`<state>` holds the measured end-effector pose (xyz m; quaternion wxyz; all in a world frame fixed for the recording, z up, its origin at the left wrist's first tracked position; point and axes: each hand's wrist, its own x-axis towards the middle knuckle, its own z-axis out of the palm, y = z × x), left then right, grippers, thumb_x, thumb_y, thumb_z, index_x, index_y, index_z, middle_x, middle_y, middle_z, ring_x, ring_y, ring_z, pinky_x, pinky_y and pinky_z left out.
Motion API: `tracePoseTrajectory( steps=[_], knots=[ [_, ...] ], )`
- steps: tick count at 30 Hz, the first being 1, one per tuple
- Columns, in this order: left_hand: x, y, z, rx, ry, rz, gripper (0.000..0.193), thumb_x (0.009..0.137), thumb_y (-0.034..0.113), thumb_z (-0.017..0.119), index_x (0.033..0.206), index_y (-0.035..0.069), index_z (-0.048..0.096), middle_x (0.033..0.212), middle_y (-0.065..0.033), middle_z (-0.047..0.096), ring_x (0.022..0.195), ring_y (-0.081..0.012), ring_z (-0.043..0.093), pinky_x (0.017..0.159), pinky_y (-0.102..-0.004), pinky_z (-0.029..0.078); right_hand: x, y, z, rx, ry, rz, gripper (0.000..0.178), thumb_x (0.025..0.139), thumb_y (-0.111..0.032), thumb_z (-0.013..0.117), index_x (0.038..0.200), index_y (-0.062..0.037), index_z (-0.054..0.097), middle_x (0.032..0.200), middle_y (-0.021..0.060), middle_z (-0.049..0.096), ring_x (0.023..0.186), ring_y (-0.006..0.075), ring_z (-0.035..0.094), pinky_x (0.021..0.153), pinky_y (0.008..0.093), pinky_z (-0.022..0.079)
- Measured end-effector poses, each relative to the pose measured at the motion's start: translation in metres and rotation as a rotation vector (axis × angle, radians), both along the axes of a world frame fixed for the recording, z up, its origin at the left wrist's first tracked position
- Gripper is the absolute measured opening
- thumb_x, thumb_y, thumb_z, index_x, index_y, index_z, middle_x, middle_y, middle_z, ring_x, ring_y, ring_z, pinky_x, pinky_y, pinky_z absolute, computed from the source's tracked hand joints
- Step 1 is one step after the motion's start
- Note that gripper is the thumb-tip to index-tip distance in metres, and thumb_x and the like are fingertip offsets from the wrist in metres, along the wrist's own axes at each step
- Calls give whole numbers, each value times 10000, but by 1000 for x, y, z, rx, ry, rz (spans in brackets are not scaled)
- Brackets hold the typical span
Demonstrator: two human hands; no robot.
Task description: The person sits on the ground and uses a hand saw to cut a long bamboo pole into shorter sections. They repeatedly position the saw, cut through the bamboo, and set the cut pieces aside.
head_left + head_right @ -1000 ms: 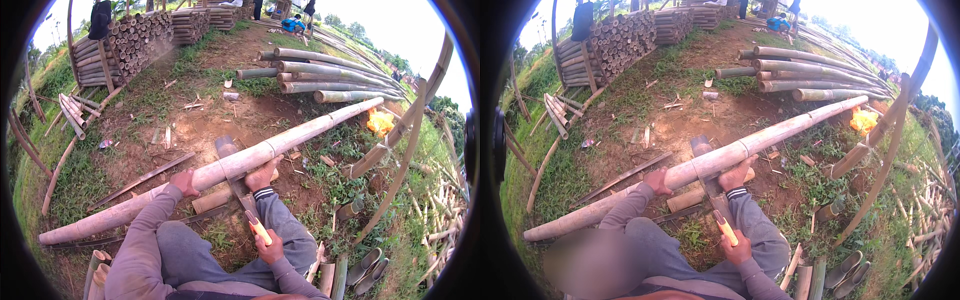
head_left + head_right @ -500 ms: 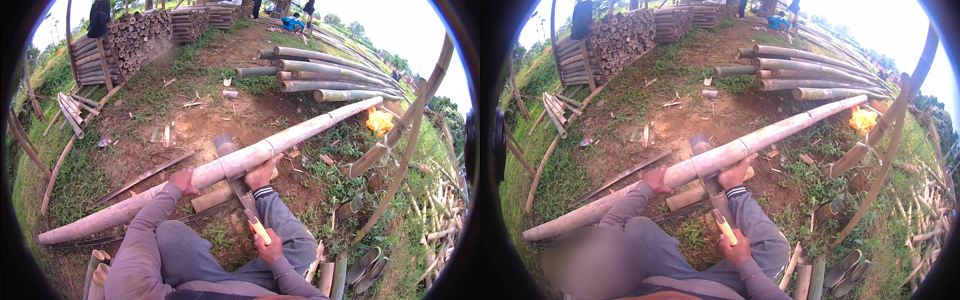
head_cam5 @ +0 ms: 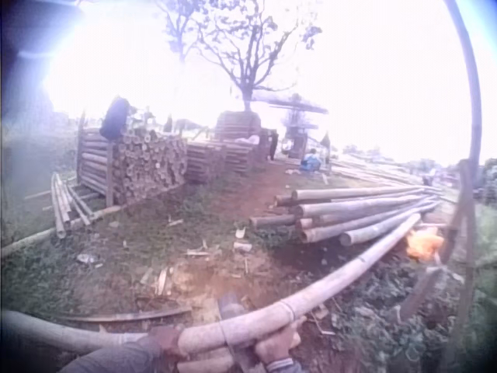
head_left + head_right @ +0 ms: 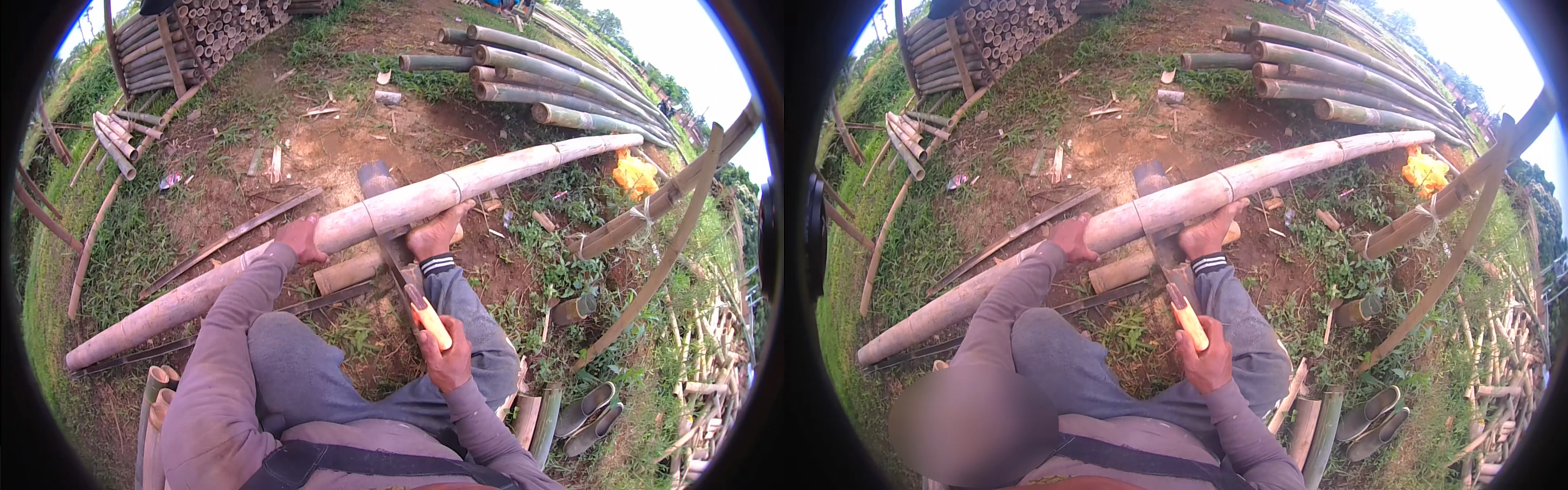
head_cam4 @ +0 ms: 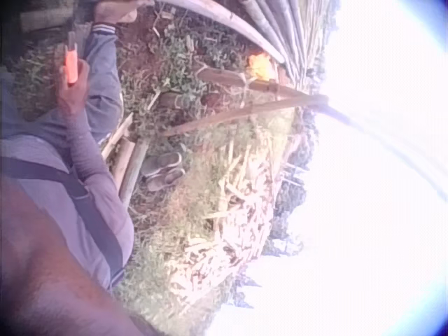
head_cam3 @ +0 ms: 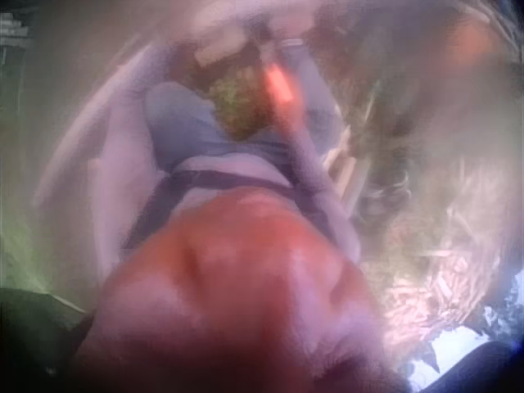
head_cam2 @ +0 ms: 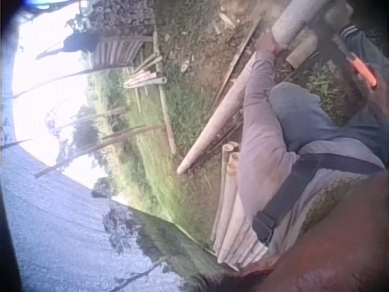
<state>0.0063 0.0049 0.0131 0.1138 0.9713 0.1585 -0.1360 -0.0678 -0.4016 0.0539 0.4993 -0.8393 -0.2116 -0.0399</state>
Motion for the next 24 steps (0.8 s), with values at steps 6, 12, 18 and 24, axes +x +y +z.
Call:
tracePoseTrajectory(
  steps=[6, 12, 18, 24],
  knots=[
    [-1, 0, -15, 24, -73, -20, 947, 724, 503, 927, 1445, 34, 532, 1309, -235, 718, 1220, -418, 705, 1032, -503, 581, 48, 32, 29, 76, -40, 141, 403, 1043, -194, 737, 1354, 38, 628, 1106, 215, 768, 978, 275, 788, 830, 385, 602],
    [19, -8, -12, -51, -14, -49, 1073, 693, 514, 910, 1551, 47, 466, 1333, -246, 700, 1250, -434, 681, 1041, -520, 564, 144, 126, -40, 31, 131, 25, 337, 1041, -265, 755, 1174, 33, 671, 921, 176, 750, 811, 216, 709, 753, 377, 569],
    [-8, 9, -16, -63, -6, 9, 910, 753, 495, 914, 1440, 21, 552, 1236, -216, 750, 1171, -397, 735, 1009, -494, 597, 20, -11, 12, 17, 407, 52, 219, 1047, -190, 738, 1058, 3, 637, 810, 31, 674, 618, 46, 591, 600, 266, 513],
    [12, 0, -7, -58, 3, -65, 953, 725, 499, 917, 1460, 26, 535, 1222, -222, 752, 1148, -416, 736, 991, -502, 601, 71, 37, -54, -25, 114, 24, 212, 1034, -167, 755, 975, 10, 656, 765, 46, 672, 677, 87, 586, 629, 290, 498]
  ],
)
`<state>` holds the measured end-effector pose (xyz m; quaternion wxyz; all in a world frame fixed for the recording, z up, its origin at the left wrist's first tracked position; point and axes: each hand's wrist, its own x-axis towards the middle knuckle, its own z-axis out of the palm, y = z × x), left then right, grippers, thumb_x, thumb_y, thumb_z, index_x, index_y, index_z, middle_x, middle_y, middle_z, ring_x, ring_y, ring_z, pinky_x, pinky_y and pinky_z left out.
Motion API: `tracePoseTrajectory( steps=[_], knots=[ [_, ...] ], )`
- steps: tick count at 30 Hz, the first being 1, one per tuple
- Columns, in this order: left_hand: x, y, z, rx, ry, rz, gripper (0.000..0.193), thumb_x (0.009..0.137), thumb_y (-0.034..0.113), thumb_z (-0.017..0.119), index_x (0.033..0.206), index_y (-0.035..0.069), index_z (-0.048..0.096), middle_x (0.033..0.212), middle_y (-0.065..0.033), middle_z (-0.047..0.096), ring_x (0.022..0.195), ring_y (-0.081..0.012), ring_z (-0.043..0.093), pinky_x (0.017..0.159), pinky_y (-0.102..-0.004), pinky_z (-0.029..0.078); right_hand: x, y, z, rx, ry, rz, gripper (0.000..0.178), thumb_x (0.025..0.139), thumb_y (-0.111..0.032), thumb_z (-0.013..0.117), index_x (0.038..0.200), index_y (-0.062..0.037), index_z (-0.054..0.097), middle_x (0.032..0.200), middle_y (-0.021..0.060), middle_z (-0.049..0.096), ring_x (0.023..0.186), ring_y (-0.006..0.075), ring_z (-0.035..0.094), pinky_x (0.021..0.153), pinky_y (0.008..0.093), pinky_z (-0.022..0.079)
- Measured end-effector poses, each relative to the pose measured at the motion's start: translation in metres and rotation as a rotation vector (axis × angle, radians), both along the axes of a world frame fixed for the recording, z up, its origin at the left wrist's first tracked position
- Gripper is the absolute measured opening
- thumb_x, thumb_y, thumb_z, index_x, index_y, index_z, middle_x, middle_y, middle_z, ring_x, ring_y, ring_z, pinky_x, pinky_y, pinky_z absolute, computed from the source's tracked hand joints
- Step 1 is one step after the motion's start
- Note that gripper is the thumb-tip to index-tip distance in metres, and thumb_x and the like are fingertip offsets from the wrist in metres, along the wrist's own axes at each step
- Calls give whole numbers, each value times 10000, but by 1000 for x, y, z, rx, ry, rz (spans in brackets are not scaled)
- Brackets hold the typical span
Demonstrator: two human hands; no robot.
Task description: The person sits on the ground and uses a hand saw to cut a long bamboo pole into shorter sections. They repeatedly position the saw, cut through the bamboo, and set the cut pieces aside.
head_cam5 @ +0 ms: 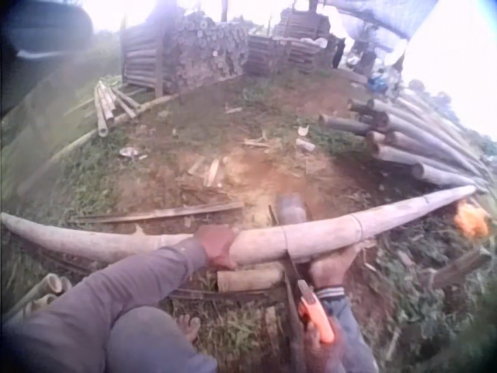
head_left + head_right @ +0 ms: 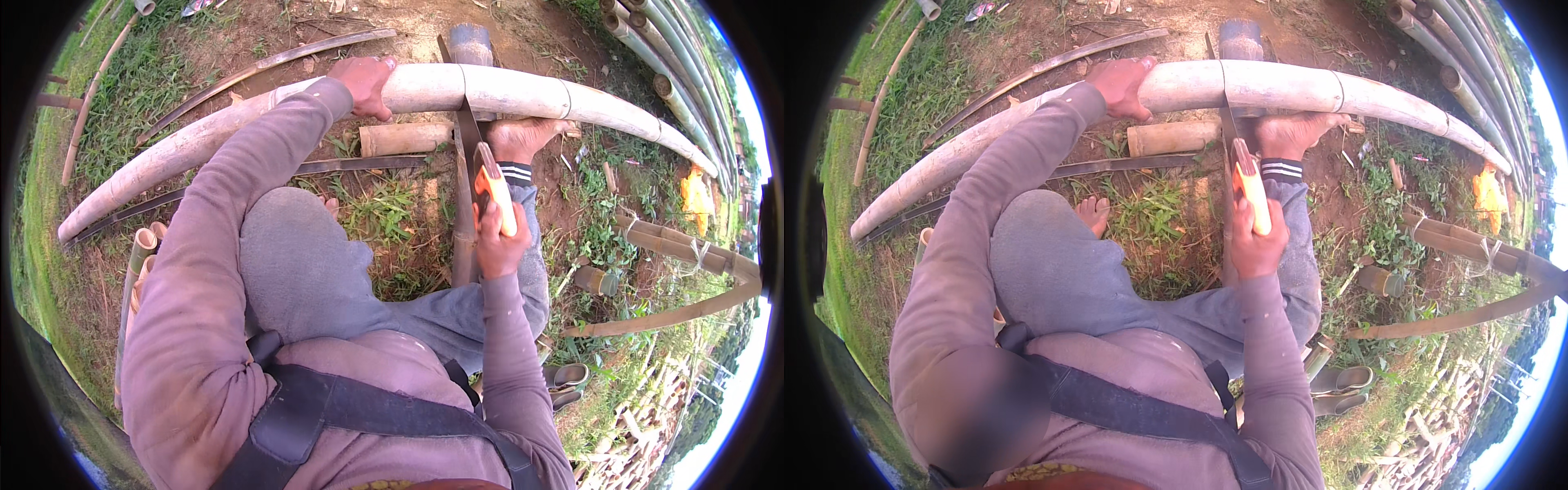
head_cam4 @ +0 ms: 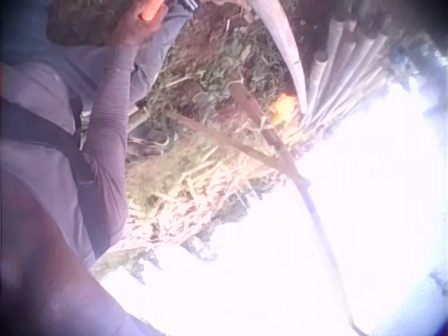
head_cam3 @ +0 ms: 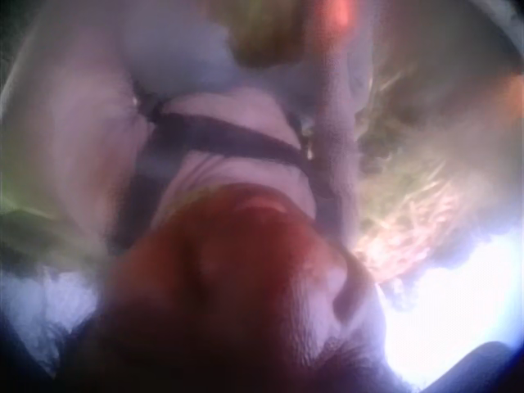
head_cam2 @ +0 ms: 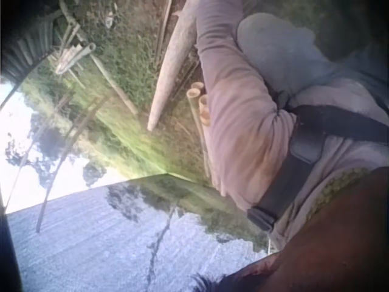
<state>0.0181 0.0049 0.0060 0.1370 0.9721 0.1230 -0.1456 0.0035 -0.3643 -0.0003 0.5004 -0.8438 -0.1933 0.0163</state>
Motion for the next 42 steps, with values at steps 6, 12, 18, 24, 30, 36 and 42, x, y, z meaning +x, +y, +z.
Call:
tracePoseTrajectory(
  steps=[6, 12, 18, 24, 30, 36, 42],
  knots=[
    [-5, 6, 0, -37, -3, 30, 1068, 699, 498, 900, 1568, 47, 473, 1249, -248, 738, 1149, -435, 727, 989, -526, 592, 24, 42, 2, 132, 182, -27, 230, 1049, -159, 735, 946, 33, 664, 749, 19, 649, 666, 72, 533, 588, 287, 457],
    [-3, 6, -10, -9, 12, 39, 1060, 693, 477, 912, 1567, 63, 478, 1221, -240, 749, 1144, -427, 734, 974, -531, 594, -87, -91, 16, 178, 212, -36, 229, 1034, -178, 717, 968, 29, 646, 750, 33, 662, 688, 93, 643, 656, 267, 539],
    [6, 0, -7, -16, -39, 12, 1064, 692, 478, 908, 1572, 62, 476, 1205, -243, 750, 1135, -425, 736, 963, -535, 593, 48, 60, -23, 213, 132, -43, 192, 1037, -137, 747, 954, 7, 650, 770, -8, 650, 683, 47, 536, 610, 254, 465],
    [-8, 17, -13, -20, -43, 50, 1063, 688, 506, 903, 1558, 60, 485, 1224, -226, 751, 1142, -413, 734, 966, -531, 591, -38, -43, -18, 94, 2, 39, 264, 1078, -244, 696, 987, -3, 636, 667, 8, 619, 515, 53, 556, 468, 227, 438],
    [0, 5, -6, -5, 49, 34, 1058, 705, 511, 907, 1562, 61, 478, 1285, -236, 728, 1189, -415, 717, 1004, -512, 585, -28, -44, -44, 96, -18, 4, 270, 1070, -259, 709, 980, -20, 623, 668, -5, 603, 513, 55, 557, 475, 230, 445],
    [-7, 4, -9, 8, -66, 36, 1124, 716, 551, 904, 1637, 147, 401, 1376, -197, 700, 1251, -404, 692, 1053, -492, 574, 32, 43, -48, 207, 50, 1, 177, 1055, -171, 727, 974, -32, 654, 728, -20, 625, 584, 40, 542, 517, 241, 443],
    [-13, -4, -14, 92, -129, -44, 1169, 775, 645, 865, 1695, 200, 298, 1579, -170, 548, 1408, -381, 587, 1160, -495, 513, 26, 42, -55, 247, 56, 6, 166, 1066, -173, 716, 984, -44, 653, 706, -42, 596, 533, 33, 522, 470, 232, 411]
  ],
)
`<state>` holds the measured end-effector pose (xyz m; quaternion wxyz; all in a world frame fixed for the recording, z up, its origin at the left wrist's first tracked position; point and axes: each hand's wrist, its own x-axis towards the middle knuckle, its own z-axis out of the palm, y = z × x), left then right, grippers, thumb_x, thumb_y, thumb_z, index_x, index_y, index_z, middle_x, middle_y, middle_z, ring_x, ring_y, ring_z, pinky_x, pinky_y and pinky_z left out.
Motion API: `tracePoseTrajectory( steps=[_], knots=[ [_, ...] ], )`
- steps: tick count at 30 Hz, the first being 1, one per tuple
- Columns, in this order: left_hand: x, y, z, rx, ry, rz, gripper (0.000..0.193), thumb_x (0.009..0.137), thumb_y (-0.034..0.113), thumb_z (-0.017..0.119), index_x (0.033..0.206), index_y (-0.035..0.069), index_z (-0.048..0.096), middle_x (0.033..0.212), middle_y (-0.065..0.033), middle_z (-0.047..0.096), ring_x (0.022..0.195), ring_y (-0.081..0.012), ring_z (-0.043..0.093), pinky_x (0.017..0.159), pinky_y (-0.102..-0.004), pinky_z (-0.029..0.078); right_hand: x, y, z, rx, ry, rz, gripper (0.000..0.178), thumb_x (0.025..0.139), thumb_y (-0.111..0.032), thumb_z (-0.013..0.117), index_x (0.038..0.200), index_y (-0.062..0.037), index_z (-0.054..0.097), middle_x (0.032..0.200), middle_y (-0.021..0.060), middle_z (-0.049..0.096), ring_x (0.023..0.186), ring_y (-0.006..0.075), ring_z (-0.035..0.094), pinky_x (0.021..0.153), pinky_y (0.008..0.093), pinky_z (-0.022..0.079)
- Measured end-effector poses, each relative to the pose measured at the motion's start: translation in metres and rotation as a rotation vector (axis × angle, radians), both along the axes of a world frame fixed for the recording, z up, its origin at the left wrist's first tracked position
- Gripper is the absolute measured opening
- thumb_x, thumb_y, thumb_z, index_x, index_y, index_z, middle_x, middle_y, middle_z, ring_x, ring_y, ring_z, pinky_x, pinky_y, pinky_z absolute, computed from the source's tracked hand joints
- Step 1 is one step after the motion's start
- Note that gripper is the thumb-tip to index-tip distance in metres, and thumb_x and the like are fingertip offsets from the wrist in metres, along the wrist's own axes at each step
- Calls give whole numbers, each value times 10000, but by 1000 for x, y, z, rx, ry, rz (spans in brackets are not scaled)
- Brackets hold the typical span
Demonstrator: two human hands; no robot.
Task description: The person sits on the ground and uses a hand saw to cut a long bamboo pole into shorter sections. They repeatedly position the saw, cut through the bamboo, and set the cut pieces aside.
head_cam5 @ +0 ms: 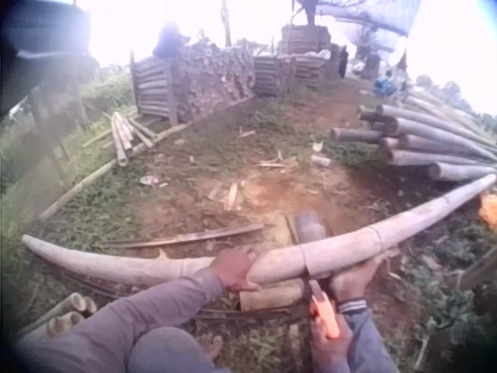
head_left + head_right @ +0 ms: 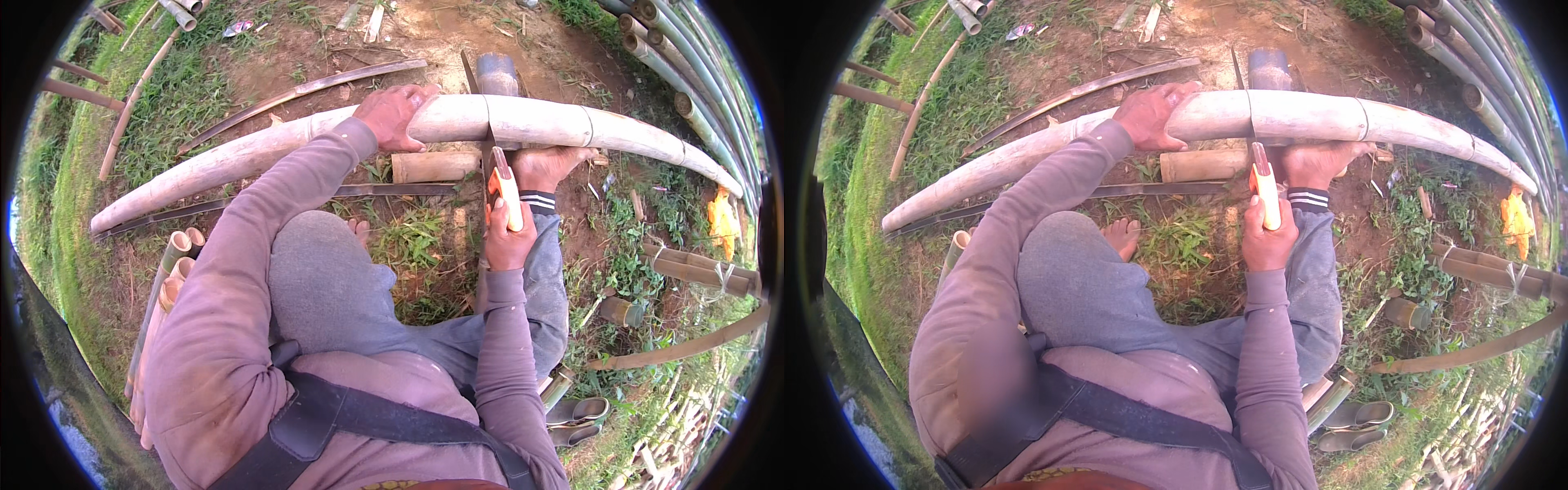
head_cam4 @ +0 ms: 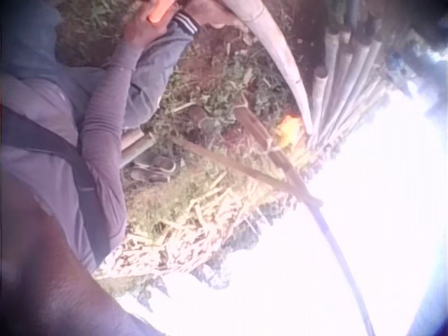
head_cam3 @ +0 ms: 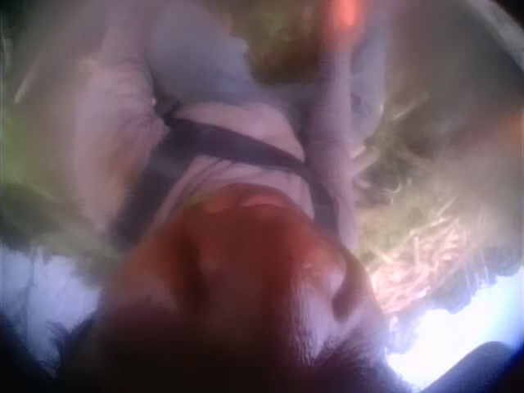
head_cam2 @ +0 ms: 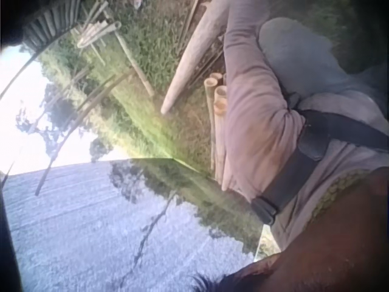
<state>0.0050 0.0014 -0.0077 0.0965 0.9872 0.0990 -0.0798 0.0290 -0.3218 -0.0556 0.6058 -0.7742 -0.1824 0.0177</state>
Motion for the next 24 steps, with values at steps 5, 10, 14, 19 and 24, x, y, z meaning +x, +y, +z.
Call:
tracePoseTrajectory(
  steps=[5, 10, 14, 19, 24],
  knots=[
    [-5, 0, -12, 50, -84, -23, 1199, 783, 662, 860, 1718, 223, 252, 1592, -191, 523, 1451, -391, 542, 1198, -508, 473, -1, 1, 5, -15, -17, 19, 168, 1069, -164, 713, 981, -38, 644, 719, -46, 595, 550, 26, 521, 481, 229, 410],
    [-6, -3, -11, 65, -117, -76, 1183, 796, 664, 853, 1718, 217, 262, 1566, -192, 540, 1427, -378, 565, 1186, -512, 484, -3, 0, 4, 17, 5, 14, 174, 1080, -178, 705, 1001, -42, 632, 718, -38, 593, 544, 29, 522, 481, 225, 422],
    [2, -9, 8, 28, 42, 22, 1212, 737, 633, 906, 1691, 185, 309, 1467, -200, 615, 1319, -389, 649, 1105, -513, 545, 1, -1, 5, -39, -6, 29, 184, 1087, -201, 703, 1015, -46, 634, 725, -27, 617, 536, 35, 537, 477, 222, 438],
    [9, -6, 10, 33, 102, 55, 1165, 734, 555, 931, 1655, 148, 345, 1432, -223, 631, 1250, -412, 683, 1050, -507, 574, 14, 17, 55, -172, 136, 24, 313, 1048, -281, 758, 1021, 24, 696, 727, 99, 667, 660, 142, 607, 636, 348, 518],
    [17, -15, 22, 30, 157, 53, 1087, 761, 488, 919, 1630, 137, 367, 1417, -227, 640, 1206, -423, 704, 1021, -505, 590, 25, 28, 91, -189, 137, 1, 339, 1057, -286, 742, 964, 34, 676, 715, 103, 670, 658, 150, 609, 626, 357, 510]
  ],
)
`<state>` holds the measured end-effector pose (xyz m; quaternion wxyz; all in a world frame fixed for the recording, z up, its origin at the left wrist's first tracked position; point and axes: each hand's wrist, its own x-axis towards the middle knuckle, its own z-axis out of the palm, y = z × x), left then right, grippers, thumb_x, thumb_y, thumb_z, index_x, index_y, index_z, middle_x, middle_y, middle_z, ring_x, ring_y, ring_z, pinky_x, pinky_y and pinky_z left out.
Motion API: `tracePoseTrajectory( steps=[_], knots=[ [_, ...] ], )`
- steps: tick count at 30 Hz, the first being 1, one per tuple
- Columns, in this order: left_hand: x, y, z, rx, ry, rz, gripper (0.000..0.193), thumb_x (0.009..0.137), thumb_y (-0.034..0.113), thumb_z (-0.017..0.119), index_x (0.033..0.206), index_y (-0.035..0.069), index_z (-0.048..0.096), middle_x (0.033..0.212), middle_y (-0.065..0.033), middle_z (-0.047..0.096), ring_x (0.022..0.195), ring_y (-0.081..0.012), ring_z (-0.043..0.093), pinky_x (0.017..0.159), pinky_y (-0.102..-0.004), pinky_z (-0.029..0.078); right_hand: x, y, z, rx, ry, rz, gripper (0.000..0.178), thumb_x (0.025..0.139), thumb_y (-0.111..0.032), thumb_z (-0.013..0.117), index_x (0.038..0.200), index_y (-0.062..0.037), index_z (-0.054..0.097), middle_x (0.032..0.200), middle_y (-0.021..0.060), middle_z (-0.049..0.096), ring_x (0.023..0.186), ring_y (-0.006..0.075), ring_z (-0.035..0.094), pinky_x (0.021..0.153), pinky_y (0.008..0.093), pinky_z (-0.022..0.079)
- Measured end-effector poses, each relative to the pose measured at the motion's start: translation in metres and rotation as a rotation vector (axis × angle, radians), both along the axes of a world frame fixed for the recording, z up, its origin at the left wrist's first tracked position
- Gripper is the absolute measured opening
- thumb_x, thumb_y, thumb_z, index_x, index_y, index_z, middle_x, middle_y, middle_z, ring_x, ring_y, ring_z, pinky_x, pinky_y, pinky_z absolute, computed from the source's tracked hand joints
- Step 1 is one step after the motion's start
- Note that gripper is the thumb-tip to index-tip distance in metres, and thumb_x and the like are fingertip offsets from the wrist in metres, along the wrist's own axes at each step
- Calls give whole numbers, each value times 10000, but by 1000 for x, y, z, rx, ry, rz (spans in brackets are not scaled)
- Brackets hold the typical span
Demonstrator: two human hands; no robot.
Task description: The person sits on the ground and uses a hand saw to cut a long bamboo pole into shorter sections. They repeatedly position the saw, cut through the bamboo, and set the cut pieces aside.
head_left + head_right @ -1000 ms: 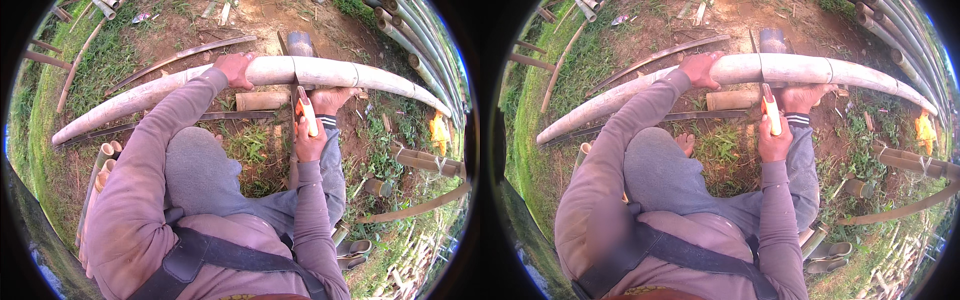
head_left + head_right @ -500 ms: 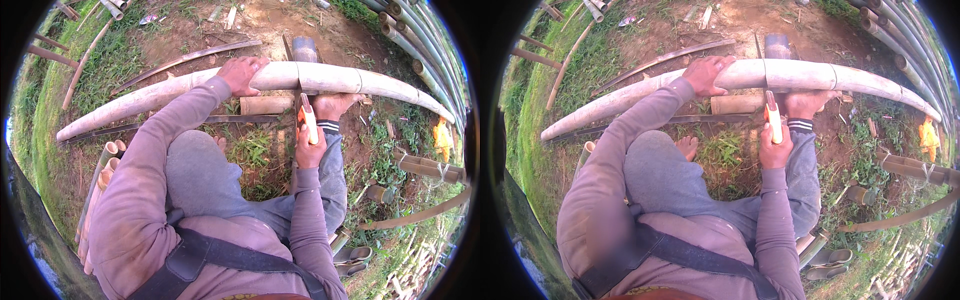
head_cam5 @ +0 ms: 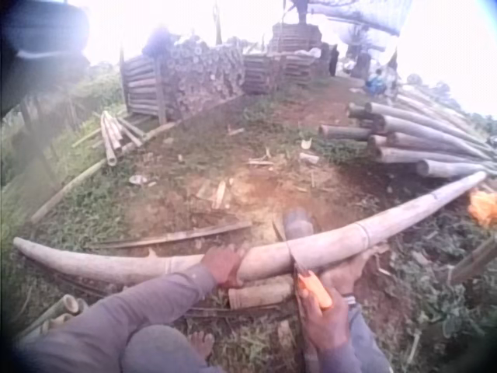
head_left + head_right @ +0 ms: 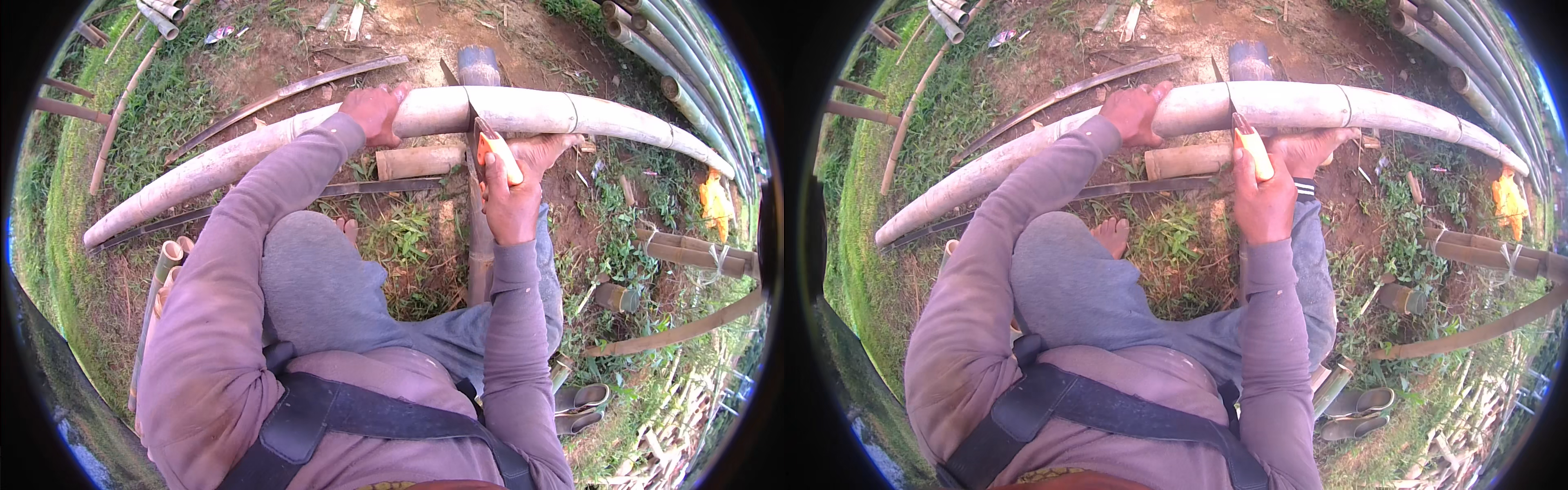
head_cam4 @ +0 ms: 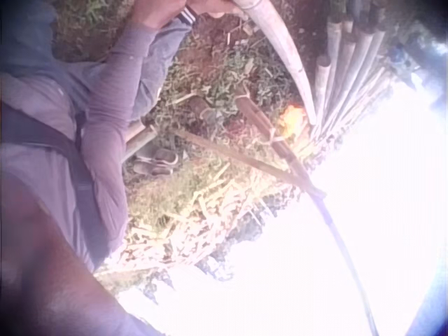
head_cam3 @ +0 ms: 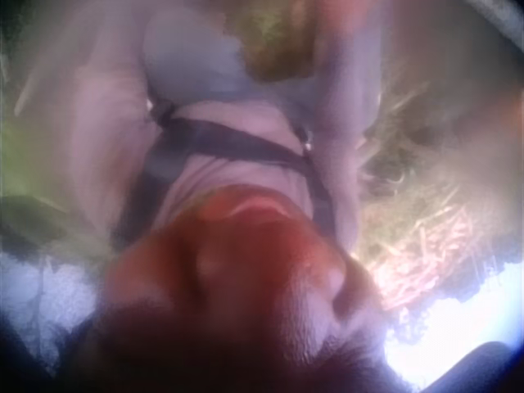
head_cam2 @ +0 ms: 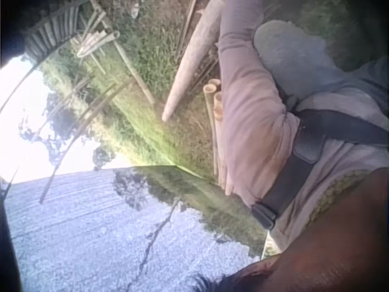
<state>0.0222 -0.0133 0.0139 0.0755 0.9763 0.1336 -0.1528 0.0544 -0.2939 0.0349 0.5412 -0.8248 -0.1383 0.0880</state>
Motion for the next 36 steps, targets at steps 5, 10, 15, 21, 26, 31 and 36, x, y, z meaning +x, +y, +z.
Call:
tracePoseTrajectory(
  steps=[5, 10, 15, 21, 26, 31, 36],
  knots=[
    [-16, 16, -20, -31, -54, 21, 1068, 763, 459, 920, 1622, 130, 375, 1375, -230, 662, 1199, -423, 707, 1020, -511, 587, -100, -119, 44, 32, 183, 20, 196, 1067, -165, 701, 1021, 17, 647, 745, 20, 669, 557, 40, 555, 528, 247, 449],
    [-9, 15, -22, -25, -55, -17, 1034, 765, 445, 919, 1594, 105, 401, 1373, -237, 660, 1213, -424, 700, 1041, -518, 570, -81, -110, 1, -20, 4, 36, 219, 1072, -173, 701, 1024, 37, 662, 787, 37, 693, 667, 51, 607, 608, 246, 503],
    [2, 6, -8, -57, -66, -45, 1024, 761, 433, 922, 1579, 81, 417, 1371, -236, 662, 1213, -424, 701, 1046, -529, 564, 4, -5, -40, 75, -152, 10, 255, 1073, -206, 725, 920, -13, 658, 678, -24, 607, 572, 45, 510, 515, 255, 407],
    [-11, 20, -17, -54, -53, 8, 1083, 727, 439, 934, 1593, 71, 399, 1378, -241, 668, 1200, -426, 710, 1047, -510, 577, -113, -131, 6, 34, 101, -34, 190, 1036, -156, 731, 1024, 30, 691, 828, 59, 742, 772, 94, 685, 665, 278, 529],
    [-3, 9, -18, -50, -37, -7, 1057, 731, 437, 929, 1587, 101, 409, 1363, -233, 679, 1190, -431, 709, 1040, -513, 578, -57, -79, -37, -41, -87, -2, 184, 1013, -151, 766, 989, 15, 691, 755, 35, 668, 678, 73, 581, 608, 289, 486],
    [-2, 15, -17, -52, -62, -8, 1059, 725, 439, 934, 1589, 118, 413, 1357, -224, 683, 1196, -438, 704, 1033, -511, 579, -6, 2, -23, 0, -128, -30, 245, 1019, -188, 781, 924, 22, 700, 700, 39, 653, 637, 75, 514, 575, 304, 462],
    [-21, 22, -36, -41, -127, 6, 1069, 706, 456, 941, 1580, 118, 427, 1343, -234, 686, 1167, -444, 713, 1011, -532, 582, -128, -144, -9, 21, 84, -35, 190, 1030, -162, 746, 1002, 19, 695, 763, 41, 701, 682, 64, 636, 627, 276, 515]
  ],
)
